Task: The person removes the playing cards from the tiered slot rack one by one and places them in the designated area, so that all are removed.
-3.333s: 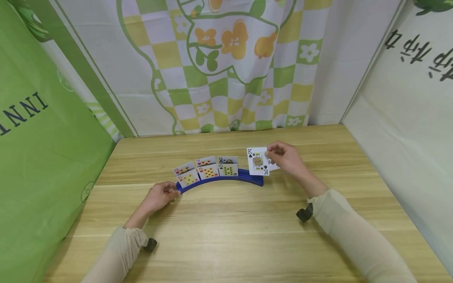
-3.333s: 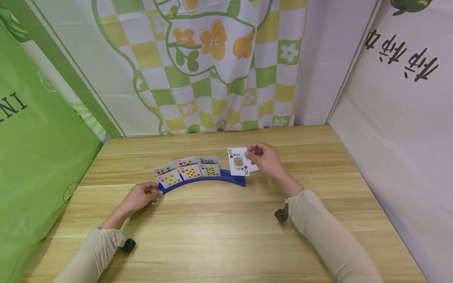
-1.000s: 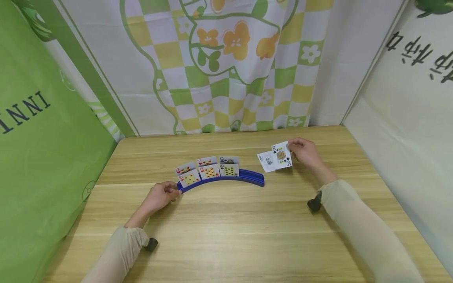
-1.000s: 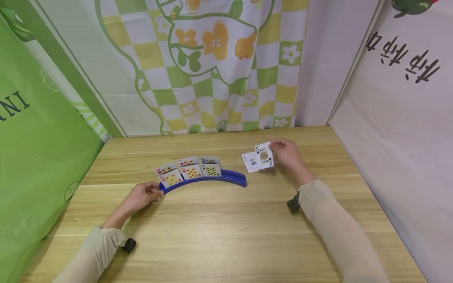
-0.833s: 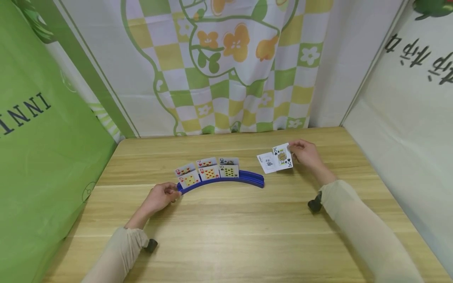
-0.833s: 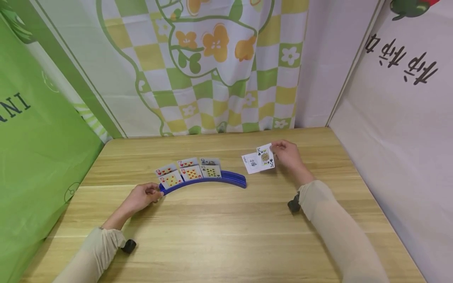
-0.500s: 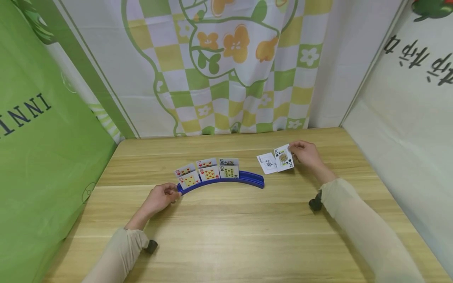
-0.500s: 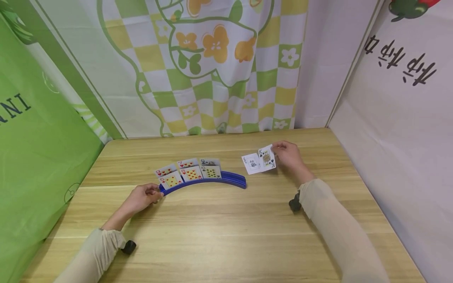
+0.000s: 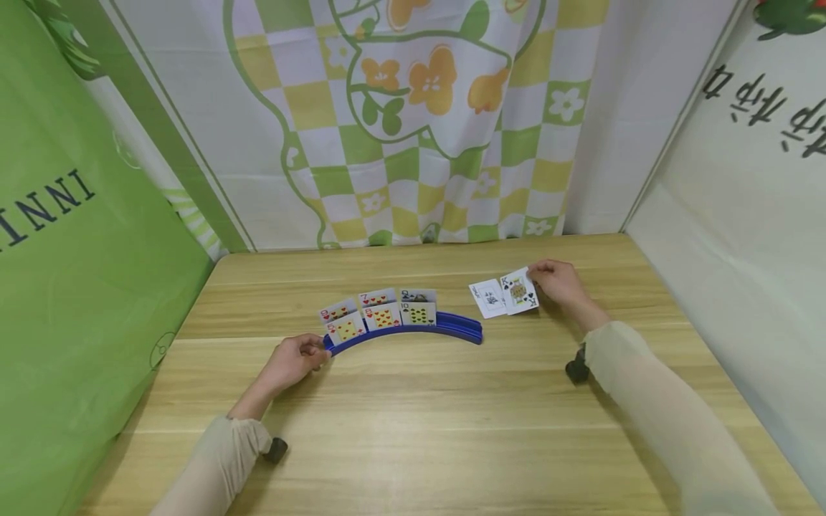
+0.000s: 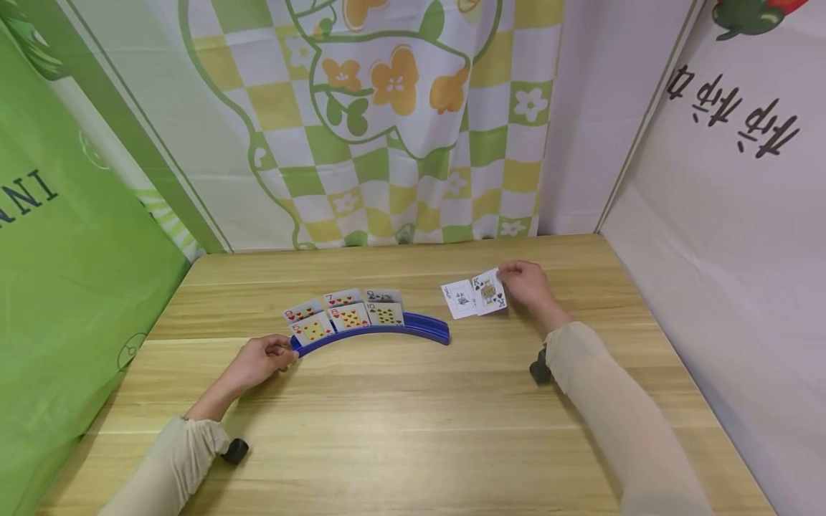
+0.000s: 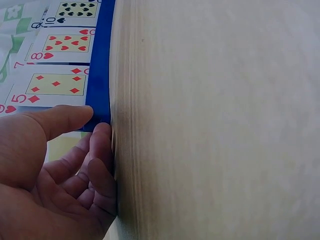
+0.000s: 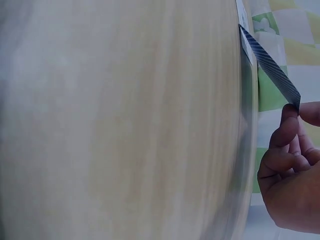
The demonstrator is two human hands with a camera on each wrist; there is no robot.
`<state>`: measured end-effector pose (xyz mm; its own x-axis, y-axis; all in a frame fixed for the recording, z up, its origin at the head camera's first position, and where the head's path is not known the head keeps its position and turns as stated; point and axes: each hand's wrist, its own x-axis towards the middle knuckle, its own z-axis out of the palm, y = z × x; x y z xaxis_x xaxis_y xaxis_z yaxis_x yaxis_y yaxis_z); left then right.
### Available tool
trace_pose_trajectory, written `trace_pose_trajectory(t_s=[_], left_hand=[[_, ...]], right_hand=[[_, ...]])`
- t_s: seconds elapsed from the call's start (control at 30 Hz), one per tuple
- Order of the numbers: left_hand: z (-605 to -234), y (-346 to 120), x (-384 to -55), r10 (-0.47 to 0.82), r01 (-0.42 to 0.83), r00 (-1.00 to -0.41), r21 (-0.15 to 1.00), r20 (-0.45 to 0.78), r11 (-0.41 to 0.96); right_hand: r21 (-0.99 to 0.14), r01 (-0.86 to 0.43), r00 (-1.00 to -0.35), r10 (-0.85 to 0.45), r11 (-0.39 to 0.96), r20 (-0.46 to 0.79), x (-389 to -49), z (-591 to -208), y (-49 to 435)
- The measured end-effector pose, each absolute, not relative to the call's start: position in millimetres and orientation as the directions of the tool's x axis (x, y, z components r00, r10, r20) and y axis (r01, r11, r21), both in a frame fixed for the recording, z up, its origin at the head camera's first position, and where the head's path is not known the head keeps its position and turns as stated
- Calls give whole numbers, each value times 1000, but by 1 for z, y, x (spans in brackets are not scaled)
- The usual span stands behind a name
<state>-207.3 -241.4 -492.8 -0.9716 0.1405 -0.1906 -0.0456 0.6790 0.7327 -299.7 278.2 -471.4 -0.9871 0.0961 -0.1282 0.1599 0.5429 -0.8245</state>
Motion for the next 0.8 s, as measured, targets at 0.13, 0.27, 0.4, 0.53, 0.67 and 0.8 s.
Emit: trace_pose_trajectory(t_s=[0.13, 0.27, 0.4, 0.53, 0.67, 0.8], left_hand=[[-493, -241, -208, 145, -40, -971, 733, -188, 679], [-493, -242, -208, 146, -34, -972, 725, -185, 688], [-494, -242, -207, 142, -34, -972, 714, -186, 699], [-494, -242, -207, 142, -35, -972, 713, -188, 701], [-493, -241, -206, 144, -31, -972, 712, -184, 702], [-492, -241, -207, 145, -34, -972, 716, -187, 697]], right_hand=[[-803, 162, -987, 90, 574, -135, -300, -472, 281], [-787, 178, -984, 85, 590, -158, -301, -474, 284], [-769, 196, -980, 91, 609, -178, -300, -476, 286], [-755, 199, -979, 93, 625, -181, -300, -477, 288], [-758, 201, -979, 94, 621, -183, -300, -479, 290], [-760, 196, -980, 92, 620, -178, -300, -480, 293]])
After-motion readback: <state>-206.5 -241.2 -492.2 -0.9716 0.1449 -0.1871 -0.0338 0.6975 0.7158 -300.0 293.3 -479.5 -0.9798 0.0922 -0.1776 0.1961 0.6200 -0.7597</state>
